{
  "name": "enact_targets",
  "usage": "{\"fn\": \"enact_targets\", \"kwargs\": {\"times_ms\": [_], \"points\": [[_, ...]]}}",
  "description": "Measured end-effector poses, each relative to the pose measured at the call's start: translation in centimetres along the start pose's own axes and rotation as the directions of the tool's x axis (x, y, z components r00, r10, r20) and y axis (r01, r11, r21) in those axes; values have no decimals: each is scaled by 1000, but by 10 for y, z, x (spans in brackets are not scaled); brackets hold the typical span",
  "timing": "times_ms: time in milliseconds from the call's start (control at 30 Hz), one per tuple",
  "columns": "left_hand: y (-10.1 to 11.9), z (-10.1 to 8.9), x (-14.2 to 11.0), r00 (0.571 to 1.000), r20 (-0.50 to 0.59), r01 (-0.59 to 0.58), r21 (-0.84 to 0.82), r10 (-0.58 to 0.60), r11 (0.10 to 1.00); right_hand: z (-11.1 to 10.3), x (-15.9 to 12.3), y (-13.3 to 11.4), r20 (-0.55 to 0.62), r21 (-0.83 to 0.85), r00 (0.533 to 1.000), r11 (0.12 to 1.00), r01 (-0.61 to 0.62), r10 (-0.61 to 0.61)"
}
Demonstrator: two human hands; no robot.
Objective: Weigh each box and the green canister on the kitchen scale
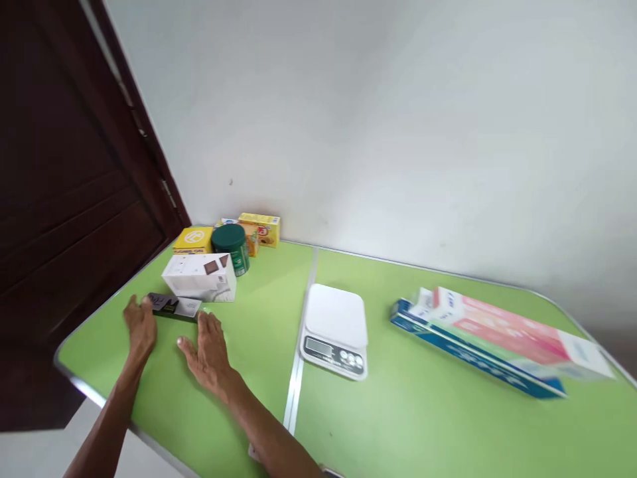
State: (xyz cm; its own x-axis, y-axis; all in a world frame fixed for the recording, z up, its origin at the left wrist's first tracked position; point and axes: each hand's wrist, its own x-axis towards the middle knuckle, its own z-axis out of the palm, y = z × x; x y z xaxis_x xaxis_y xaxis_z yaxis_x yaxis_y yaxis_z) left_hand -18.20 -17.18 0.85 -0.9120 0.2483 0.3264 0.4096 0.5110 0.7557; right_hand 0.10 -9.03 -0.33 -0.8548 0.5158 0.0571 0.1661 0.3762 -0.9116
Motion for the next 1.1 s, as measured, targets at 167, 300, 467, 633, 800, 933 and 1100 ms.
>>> {"fn": "enact_targets", "kwargs": {"times_ms": [167,300,467,633,800,933,1100], "points": [[40,-4,-47,954,-197,-227,19,227,974,-59,-56,14,-234,-8,971,998,54,-55],[89,15,-119,893,4,-442,-167,449,881,-139,-128,39,-669,-179,733,984,3,-124],[153,63,-223,633,448,-347,-564,631,749,-253,-219,86,-973,-229,88,892,-390,-212],[241,126,-272,286,690,-206,-633,665,746,-337,-256,130,-983,56,-181,897,-439,-27],[342,180,-268,206,770,-221,-564,604,795,-387,-244,144,-977,175,-183,908,-382,111],[381,209,-274,152,825,-238,-504,545,830,-401,-233,144,-976,202,-153,901,-383,154],[379,227,-297,201,825,-133,-511,528,849,-393,-228,138,-976,202,-151,908,-368,156]]}}
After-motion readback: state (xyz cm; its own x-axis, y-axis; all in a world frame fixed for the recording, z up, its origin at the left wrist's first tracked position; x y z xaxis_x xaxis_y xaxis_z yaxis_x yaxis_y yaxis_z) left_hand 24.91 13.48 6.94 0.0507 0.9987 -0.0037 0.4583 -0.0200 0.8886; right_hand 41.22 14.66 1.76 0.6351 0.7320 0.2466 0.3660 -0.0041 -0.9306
